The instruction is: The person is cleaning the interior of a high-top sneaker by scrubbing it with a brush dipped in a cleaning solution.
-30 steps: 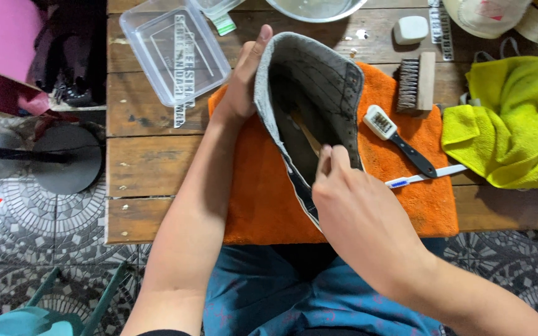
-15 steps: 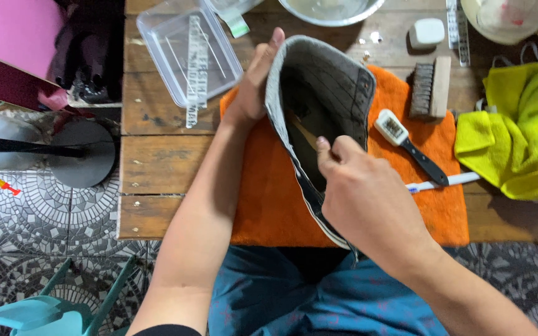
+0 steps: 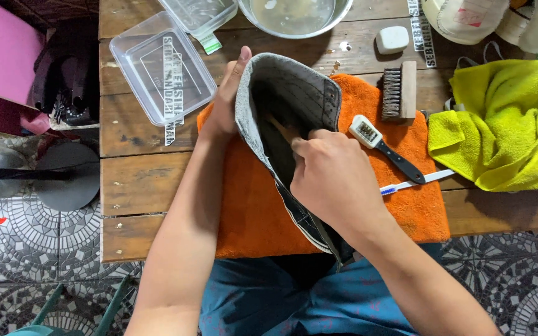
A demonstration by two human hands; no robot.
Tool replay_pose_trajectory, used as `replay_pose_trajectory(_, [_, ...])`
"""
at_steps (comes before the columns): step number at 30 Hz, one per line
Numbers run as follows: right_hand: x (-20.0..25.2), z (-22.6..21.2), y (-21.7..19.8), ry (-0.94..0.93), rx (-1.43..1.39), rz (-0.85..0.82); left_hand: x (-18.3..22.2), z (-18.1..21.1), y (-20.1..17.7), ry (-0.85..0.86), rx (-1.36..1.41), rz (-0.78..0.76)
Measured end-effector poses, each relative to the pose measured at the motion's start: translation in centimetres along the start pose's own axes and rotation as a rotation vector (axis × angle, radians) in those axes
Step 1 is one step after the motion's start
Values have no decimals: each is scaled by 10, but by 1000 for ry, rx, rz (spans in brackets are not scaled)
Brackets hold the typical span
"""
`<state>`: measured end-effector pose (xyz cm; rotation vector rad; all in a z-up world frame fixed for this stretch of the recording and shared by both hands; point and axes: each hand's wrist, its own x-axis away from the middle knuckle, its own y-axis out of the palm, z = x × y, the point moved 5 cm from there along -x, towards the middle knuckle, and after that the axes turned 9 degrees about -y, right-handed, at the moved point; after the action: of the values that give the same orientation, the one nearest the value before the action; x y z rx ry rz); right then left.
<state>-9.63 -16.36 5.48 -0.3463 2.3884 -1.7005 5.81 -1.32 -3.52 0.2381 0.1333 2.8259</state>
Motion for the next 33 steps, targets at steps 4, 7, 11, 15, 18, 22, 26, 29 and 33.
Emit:
replay_pose_trajectory(4, [-5, 3, 11, 49, -83, -20, 6, 23, 15, 179, 51, -191])
replay_pose_trajectory(7, [-9, 3, 12, 27, -129, 33, 6, 21, 15, 172, 66, -196])
replay_pose_trajectory(11, [-1, -1, 9, -15, -60, 41, 7, 23, 15, 147, 54, -173])
replay_pose_trajectory(15, [11, -14, 6, 30, 62, -45, 11, 31, 17, 201, 38, -203])
replay_pose_trajectory(18, [-6, -7, 13, 24, -39, -119, 10, 29, 16, 182, 11, -172])
replay_pose_trajectory(22, [-7, 4, 15, 4, 6, -30, 5, 10, 3, -4, -98, 23])
replay_pose_trajectory(26, [7, -5, 6, -20, 146, -28, 7, 16, 5, 50, -69, -26])
replay_pose_trajectory(29, [-6, 5, 10, -58, 128, -55, 6, 22, 9, 92, -37, -80])
replay_pose_trajectory(33, [-10, 3, 14, -9, 209, -21, 12, 32, 17, 176, 16, -197])
